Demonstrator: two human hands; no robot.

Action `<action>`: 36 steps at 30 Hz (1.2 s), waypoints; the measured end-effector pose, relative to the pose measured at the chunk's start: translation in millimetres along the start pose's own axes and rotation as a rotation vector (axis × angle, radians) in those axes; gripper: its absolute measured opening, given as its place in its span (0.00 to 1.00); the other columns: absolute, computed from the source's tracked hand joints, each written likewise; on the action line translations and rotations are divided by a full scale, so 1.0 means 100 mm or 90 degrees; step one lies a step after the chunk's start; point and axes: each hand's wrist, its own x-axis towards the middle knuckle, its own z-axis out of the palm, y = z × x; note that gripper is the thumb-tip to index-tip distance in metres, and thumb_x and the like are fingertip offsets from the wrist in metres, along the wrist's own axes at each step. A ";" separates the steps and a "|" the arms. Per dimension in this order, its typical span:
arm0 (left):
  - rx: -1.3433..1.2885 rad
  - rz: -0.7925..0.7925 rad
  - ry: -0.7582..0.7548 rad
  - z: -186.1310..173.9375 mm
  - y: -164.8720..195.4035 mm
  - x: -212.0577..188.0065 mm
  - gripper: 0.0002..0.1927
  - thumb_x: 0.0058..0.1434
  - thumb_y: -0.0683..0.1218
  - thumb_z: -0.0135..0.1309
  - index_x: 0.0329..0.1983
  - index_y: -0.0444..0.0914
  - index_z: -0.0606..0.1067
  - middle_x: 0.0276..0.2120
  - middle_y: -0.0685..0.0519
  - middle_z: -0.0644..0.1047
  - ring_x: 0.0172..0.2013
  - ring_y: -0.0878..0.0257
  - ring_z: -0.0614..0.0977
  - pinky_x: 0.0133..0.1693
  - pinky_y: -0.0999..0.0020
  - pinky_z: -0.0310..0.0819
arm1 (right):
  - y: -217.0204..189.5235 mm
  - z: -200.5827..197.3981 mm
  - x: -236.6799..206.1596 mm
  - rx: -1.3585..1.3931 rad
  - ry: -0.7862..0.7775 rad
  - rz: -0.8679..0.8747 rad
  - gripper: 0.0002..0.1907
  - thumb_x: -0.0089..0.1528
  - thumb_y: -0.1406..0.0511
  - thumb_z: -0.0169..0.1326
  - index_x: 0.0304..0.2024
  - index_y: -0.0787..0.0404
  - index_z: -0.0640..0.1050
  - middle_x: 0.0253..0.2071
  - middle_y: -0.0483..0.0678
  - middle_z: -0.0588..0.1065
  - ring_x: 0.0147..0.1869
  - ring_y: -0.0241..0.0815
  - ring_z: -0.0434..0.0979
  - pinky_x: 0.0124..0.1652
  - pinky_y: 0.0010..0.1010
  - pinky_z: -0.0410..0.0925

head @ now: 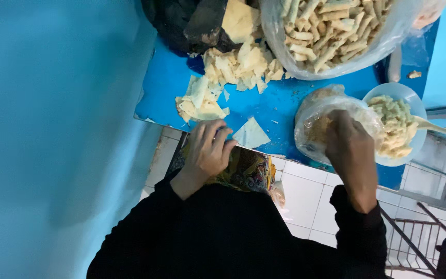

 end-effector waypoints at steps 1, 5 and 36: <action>0.010 -0.015 -0.004 -0.02 0.04 0.03 0.11 0.68 0.47 0.57 0.46 0.35 0.76 0.49 0.46 0.72 0.52 0.48 0.73 0.54 0.48 0.64 | -0.05 -0.04 -0.01 0.031 -0.003 0.029 0.14 0.63 0.74 0.58 0.51 0.65 0.74 0.42 0.59 0.78 0.46 0.58 0.81 0.42 0.44 0.72; 0.009 -0.066 -0.019 -0.07 0.18 0.13 0.08 0.66 0.46 0.58 0.42 0.38 0.74 0.47 0.49 0.71 0.52 0.50 0.73 0.57 0.48 0.60 | -0.38 0.16 0.01 0.230 -0.026 -0.006 0.11 0.64 0.71 0.59 0.48 0.62 0.75 0.40 0.53 0.81 0.42 0.47 0.84 0.40 0.37 0.74; -0.242 -0.072 -0.043 -0.14 0.25 0.15 0.12 0.67 0.34 0.51 0.52 0.34 0.74 0.45 0.44 0.79 0.46 0.46 0.79 0.50 0.53 0.70 | -0.72 0.67 -0.06 0.236 -0.067 -0.041 0.24 0.64 0.77 0.51 0.62 0.67 0.64 0.41 0.59 0.74 0.44 0.60 0.78 0.42 0.46 0.71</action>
